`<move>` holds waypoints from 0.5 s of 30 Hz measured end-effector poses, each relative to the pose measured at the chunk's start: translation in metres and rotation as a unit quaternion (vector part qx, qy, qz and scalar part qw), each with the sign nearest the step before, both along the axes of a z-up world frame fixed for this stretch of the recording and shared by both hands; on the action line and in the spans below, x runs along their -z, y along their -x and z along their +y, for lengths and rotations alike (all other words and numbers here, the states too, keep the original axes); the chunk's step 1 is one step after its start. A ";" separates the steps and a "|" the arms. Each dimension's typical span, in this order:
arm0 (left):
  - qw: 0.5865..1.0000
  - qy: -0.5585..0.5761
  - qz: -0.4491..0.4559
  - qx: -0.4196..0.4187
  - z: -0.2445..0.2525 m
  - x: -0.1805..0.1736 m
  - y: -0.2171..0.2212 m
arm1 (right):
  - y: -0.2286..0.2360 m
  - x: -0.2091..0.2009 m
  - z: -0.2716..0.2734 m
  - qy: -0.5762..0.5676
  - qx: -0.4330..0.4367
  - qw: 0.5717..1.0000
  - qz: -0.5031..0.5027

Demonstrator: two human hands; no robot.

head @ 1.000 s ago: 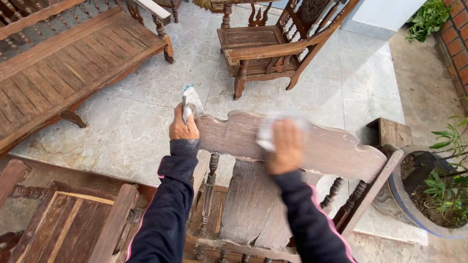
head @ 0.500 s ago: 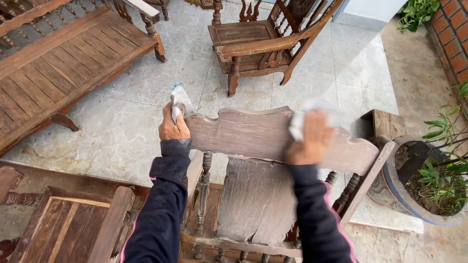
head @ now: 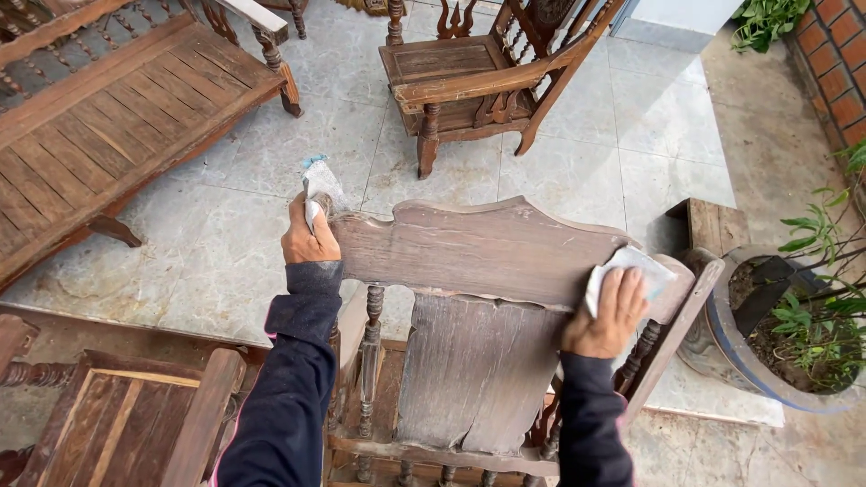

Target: Sanding a wooden chair by hand with sandpaper.

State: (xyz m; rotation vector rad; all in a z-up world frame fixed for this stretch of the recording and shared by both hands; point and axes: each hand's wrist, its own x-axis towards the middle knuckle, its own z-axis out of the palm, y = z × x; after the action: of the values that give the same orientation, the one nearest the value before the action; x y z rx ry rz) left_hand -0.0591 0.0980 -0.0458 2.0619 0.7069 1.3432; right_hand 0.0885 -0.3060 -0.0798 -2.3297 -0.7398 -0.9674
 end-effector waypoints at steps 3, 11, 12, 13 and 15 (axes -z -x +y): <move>1.000 0.013 0.006 -0.004 -0.003 -0.001 0.001 | 0.027 0.000 0.062 -0.119 0.040 0.992 0.018; 0.999 0.032 0.020 -0.019 0.005 0.002 0.000 | 0.062 -0.018 0.146 0.149 -0.227 0.961 -0.054; 0.999 0.032 0.022 -0.020 0.003 0.002 0.001 | 0.047 -0.021 0.114 0.149 -0.229 0.961 -0.053; 0.999 0.033 0.020 -0.016 0.003 0.001 0.002 | 0.033 -0.024 0.084 0.068 -0.179 0.980 -0.045; 0.999 0.033 0.017 -0.012 0.003 0.003 0.002 | 0.009 -0.019 0.030 -0.013 -0.128 0.991 -0.037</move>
State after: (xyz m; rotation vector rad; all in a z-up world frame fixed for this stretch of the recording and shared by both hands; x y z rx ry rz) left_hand -0.0608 0.1011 -0.0488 2.0342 0.7836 1.2840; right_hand 0.0791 -0.2759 -0.0608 -2.1208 -1.0223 -0.9456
